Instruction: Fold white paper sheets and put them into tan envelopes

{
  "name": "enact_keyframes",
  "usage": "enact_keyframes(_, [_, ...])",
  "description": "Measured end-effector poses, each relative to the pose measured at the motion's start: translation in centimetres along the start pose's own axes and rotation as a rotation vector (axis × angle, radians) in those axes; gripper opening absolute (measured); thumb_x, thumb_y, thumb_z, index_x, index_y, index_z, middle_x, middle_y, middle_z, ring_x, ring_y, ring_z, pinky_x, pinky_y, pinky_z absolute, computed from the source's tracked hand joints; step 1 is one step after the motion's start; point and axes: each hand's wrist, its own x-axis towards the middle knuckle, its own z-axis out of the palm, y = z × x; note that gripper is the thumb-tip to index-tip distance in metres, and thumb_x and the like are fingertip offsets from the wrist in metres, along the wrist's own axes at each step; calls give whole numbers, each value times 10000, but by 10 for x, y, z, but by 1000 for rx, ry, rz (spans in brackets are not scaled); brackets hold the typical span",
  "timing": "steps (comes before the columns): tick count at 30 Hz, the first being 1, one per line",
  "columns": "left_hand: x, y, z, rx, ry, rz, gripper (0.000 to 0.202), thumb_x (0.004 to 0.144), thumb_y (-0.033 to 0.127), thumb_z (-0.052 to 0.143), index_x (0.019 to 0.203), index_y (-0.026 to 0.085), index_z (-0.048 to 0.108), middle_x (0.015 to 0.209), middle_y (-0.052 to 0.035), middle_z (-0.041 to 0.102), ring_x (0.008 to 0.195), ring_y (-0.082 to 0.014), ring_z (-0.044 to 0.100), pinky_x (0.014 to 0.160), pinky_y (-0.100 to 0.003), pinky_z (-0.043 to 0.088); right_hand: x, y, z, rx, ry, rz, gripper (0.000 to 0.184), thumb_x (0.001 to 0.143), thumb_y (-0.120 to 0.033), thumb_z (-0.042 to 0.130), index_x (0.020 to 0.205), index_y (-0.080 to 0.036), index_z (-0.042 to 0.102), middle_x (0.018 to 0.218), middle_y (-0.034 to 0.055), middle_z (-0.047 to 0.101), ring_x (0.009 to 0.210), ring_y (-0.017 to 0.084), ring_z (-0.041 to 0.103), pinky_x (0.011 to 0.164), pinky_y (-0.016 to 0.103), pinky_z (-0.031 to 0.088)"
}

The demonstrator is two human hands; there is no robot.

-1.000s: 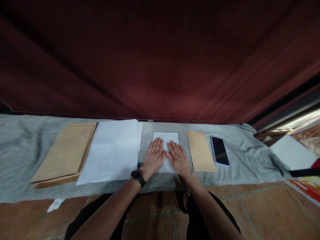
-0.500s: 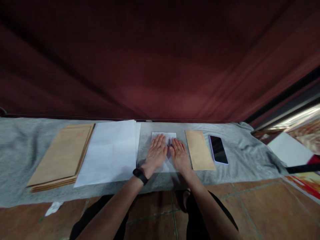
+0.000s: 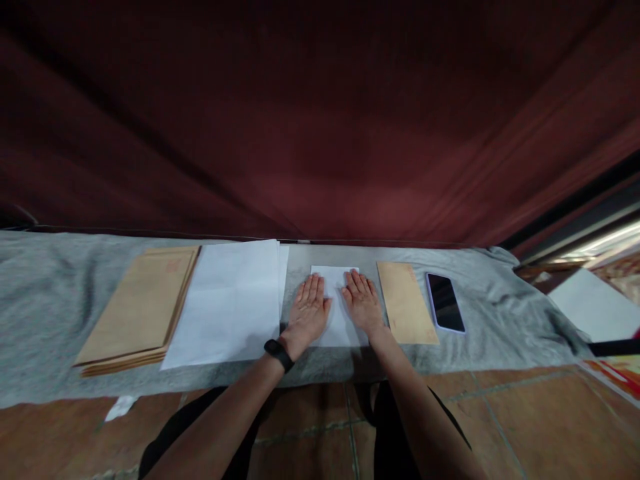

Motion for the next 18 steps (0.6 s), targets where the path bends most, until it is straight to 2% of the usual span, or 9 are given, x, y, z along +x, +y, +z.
enact_keyframes(3, [5,-6,-9,15,-21,-84,599,1003,322,298,1519,19,324,1582,-198,323,1496,-279,257,1232,-456,204,-2,2,-2,-7,15,19,535,1050,-380,327,1532,-151,353,1587,115,348,1475,259,313,1198,456,245])
enact_keyframes(5, [2,-4,-18,8,-8,-94,595,999,313,311,1510,9,335,1579,-211,324,1494,-293,262,1227,-471,214,-6,3,-5,8,31,27,541,1045,-372,339,1527,-127,357,1584,136,349,1479,266,305,1195,468,256])
enact_keyframes(7, [-9,4,-26,-28,-4,3,598,993,331,357,1516,43,335,1591,-199,312,1499,-291,250,1226,-477,216,-12,4,-9,46,41,18,540,1040,-355,342,1518,-103,368,1580,150,355,1480,268,303,1191,474,276])
enact_keyframes(10, [-36,19,-33,-119,-93,326,648,966,451,461,1523,144,340,1609,-138,312,1504,-265,245,1231,-470,204,-23,7,-14,119,10,-66,497,1024,-293,356,1480,-109,435,1560,139,400,1462,252,343,1185,464,314])
enact_keyframes(11, [-45,23,-34,-134,-122,386,676,956,503,473,1516,146,347,1602,-141,327,1500,-266,256,1229,-478,202,-27,9,-16,139,-10,-111,482,1016,-269,367,1466,-120,458,1551,132,418,1452,246,363,1183,459,325])
enact_keyframes(13, [-58,28,-36,-133,-153,423,675,953,534,473,1491,138,382,1581,-151,368,1490,-278,282,1223,-496,203,-35,13,-18,167,-44,-197,468,1005,-232,385,1454,-140,477,1540,123,439,1436,238,392,1182,456,339])
enact_keyframes(15, [-65,28,-38,-108,-172,414,602,971,474,463,1462,128,423,1561,-153,402,1478,-280,309,1218,-496,212,-41,17,-22,191,-62,-253,466,1001,-227,404,1457,-155,473,1535,117,448,1425,234,408,1181,459,351])
enact_keyframes(18, [-67,21,-42,-69,-198,393,534,957,367,487,1432,124,466,1548,-148,425,1465,-283,336,1210,-488,234,-49,23,-29,230,-72,-252,467,992,-241,444,1455,-185,478,1520,106,472,1406,231,436,1168,462,383])
